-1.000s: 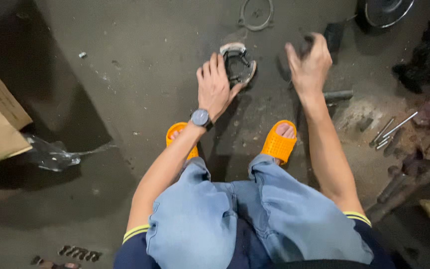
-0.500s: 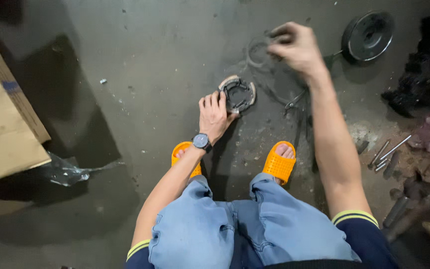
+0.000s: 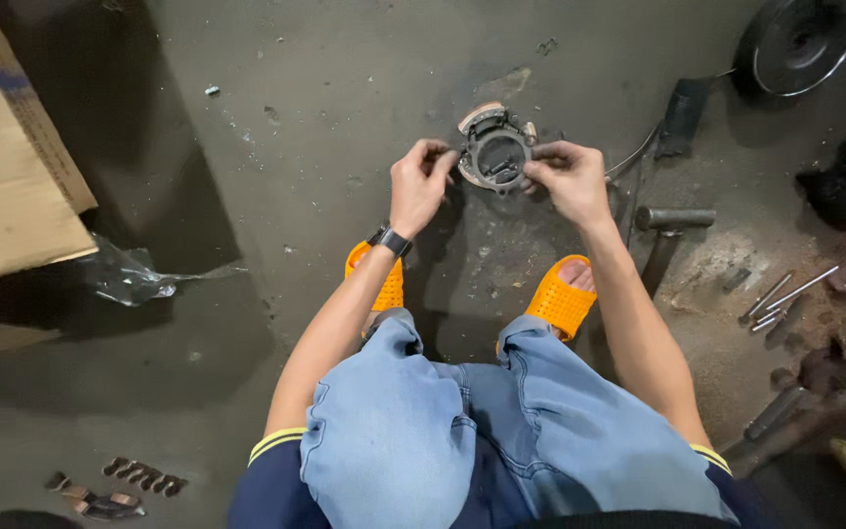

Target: The person sits on the floor and uses pliers to manipulate a circular mechanical part, likely a brake assembly. They repeatedly adjust components within the assembly, flip it over, and use the pliers to press or reposition internal parts.

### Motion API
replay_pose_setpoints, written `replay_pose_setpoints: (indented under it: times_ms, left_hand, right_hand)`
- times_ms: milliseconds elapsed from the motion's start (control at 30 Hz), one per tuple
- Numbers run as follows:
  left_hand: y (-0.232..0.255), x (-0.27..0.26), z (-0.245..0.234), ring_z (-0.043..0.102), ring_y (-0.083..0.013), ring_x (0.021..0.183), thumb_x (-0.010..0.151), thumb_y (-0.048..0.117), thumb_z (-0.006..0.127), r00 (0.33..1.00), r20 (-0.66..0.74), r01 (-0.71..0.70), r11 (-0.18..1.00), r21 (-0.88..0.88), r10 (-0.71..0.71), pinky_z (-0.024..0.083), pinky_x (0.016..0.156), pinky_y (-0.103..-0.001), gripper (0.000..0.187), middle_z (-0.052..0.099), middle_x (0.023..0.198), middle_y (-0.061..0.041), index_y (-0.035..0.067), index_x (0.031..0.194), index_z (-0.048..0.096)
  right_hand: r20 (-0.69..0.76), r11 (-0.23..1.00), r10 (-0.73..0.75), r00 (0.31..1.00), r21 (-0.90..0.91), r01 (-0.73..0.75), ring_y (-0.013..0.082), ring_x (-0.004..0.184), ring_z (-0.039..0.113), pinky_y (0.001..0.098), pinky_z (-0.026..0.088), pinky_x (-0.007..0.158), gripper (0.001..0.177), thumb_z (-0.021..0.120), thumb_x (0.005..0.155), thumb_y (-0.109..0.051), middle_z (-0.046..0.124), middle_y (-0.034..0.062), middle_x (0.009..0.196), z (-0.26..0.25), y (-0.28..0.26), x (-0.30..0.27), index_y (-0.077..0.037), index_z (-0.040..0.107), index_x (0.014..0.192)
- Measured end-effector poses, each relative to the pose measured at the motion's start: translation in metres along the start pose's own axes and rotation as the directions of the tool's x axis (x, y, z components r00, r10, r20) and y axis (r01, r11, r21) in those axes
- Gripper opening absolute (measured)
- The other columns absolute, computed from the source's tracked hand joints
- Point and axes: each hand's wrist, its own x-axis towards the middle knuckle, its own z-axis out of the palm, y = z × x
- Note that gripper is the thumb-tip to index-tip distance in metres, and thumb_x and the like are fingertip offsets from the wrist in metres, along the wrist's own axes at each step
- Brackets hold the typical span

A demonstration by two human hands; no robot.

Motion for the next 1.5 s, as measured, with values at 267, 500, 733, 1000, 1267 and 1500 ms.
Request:
replay_pose_setpoints:
  times_ms: [267,500,733,1000,1267,1500]
  left_hand:
    - [-0.002,0.007,0.009,0.068,-0.0181,0.06,0.084,0.006,0.073,0.998,0.017,0.057,0.996,-0.062,-0.056,0.053,0.04,-0.026,0.021,0.067,0.076,-0.017,-0.001,0.099,0.061]
    - [-0.005,0.009,0.012,0.067,-0.0185,0.052,0.082,0.005,0.073,0.998,-0.006,0.066,0.995,-0.071,-0.067,0.051,0.035,-0.025,0.019,0.064,0.071,-0.017,-0.003,0.093,0.061]
    - [0.007,0.009,0.011,0.069,-0.0223,0.058,0.079,0.008,0.076,1.0,-0.019,0.01,0.995,0.103,-0.008,0.051,0.044,-0.032,0.021,0.066,0.07,-0.015,0.001,0.091,0.06]
    - [0.015,0.018,0.0,0.056,-0.0256,0.065,0.073,0.008,0.056,0.991,0.043,-0.135,0.925,0.356,0.128,0.044,0.065,-0.039,0.005,0.062,0.071,-0.007,0.008,0.078,0.055]
    - [0.078,0.105,-0.016,0.049,-0.0351,0.092,0.078,-0.004,0.051,0.855,0.205,-0.484,0.591,0.645,0.477,0.049,0.074,-0.044,0.025,0.054,0.102,-0.017,-0.002,0.102,0.058]
    - [0.075,0.173,0.079,0.053,-0.0311,0.087,0.085,-0.003,0.05,0.666,0.583,-0.736,0.28,0.616,0.466,0.045,0.071,-0.042,0.018,0.059,0.094,-0.015,0.001,0.096,0.063]
  right_hand:
    - [0.03,1.0,0.007,1.0,0.001,-0.007,0.0254,0.06,0.07,0.0318,0.06,0.051,0.029,0.076,0.084,0.002,0.065,0.0278,0.075,0.012,-0.005,0.006,0.019,0.059,0.101]
    - [0.009,0.999,0.04,0.999,0.0,-0.04,0.0234,0.059,0.07,0.0307,0.061,0.05,0.031,0.075,0.084,0.002,0.065,0.0274,0.074,0.014,-0.012,0.007,0.021,0.057,0.102]
    - [-0.052,0.816,-0.251,0.967,-0.548,0.183,0.0261,0.059,0.066,0.0355,0.048,0.05,0.014,0.075,0.076,-0.005,0.065,0.0175,0.065,0.007,-0.024,0.02,0.001,0.072,0.088]
    - [-0.07,0.775,-0.185,0.98,-0.624,0.102,0.0126,0.066,0.06,0.0291,0.047,0.062,0.015,0.078,0.078,-0.017,0.068,0.0029,0.074,-0.005,-0.029,0.018,-0.009,0.066,0.08]
    - [-0.343,0.371,-0.28,0.897,-0.9,-0.228,0.0421,0.092,0.056,0.0524,0.048,0.069,0.055,0.07,0.091,-0.044,0.054,0.024,0.108,-0.048,0.005,-0.047,0.0,0.051,0.118]
    - [-0.259,0.479,-0.369,0.893,-0.876,-0.057,0.0316,0.08,0.06,0.0437,0.048,0.065,0.025,0.068,0.084,-0.012,0.064,0.0157,0.092,-0.069,0.007,-0.05,-0.002,0.062,0.106]
